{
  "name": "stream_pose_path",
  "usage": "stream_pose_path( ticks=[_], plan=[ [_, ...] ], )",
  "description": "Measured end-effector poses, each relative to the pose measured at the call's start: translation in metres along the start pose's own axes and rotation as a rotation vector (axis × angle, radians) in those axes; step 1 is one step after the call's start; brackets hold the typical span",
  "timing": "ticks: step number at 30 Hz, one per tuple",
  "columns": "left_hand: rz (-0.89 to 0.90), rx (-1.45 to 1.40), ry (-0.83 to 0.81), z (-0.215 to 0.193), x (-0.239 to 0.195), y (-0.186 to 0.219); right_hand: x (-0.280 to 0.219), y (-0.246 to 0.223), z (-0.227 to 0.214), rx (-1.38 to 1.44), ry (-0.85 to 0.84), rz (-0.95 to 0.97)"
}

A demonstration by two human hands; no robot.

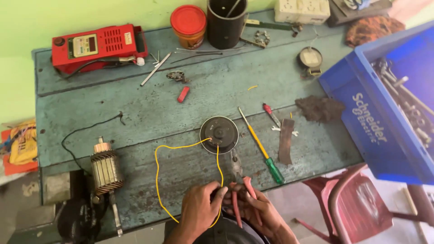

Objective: Repairing a motor component by stripping wires and using manual tools.

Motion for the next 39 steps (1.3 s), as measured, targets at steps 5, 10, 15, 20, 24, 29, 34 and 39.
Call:
stream_pose_path(
  ticks=[5,10,15,20,24,29,34,39],
  plan=[
    [0.071,0.243,-0.12,-0.017,-0.001,0.015,0.011,0.044,0.019,0.236,-0.081,-0.012],
    [0.132,0.253,-0.183,-0.021,0.0,0.024,0.026,0.065,0.042,0.416,-0.104,-0.068],
    [0.118,0.223,-0.228,-0.016,0.0,0.034,0.027,0.049,0.064,0.471,-0.138,-0.129],
    [0.098,0.265,-0.232,-0.009,0.002,0.031,0.029,0.05,0.062,0.531,-0.139,-0.06],
    [0.163,0.28,-0.209,-0.007,0.001,0.035,0.028,0.049,0.054,0.486,-0.257,-0.138],
    [0.171,0.308,-0.242,-0.003,0.006,0.034,0.033,0.062,0.024,0.437,-0.034,-0.09],
    [0.166,0.405,-0.326,-0.02,0.028,0.036,0.021,0.039,0.051,0.327,-0.283,-0.229],
    [0.541,0.564,-0.022,-0.062,0.101,0.055,0.023,0.046,0.043,0.371,-0.113,-0.096]
  ],
)
Point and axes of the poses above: each hand's wrist, its own x-axis towards the middle knuckle, its own z-axis out of the palm, y = z × x, the point moved 10 cm from there along x, towards the middle knuckle, and after that the axes turned 1 degree about z, right-handed, at the moved point
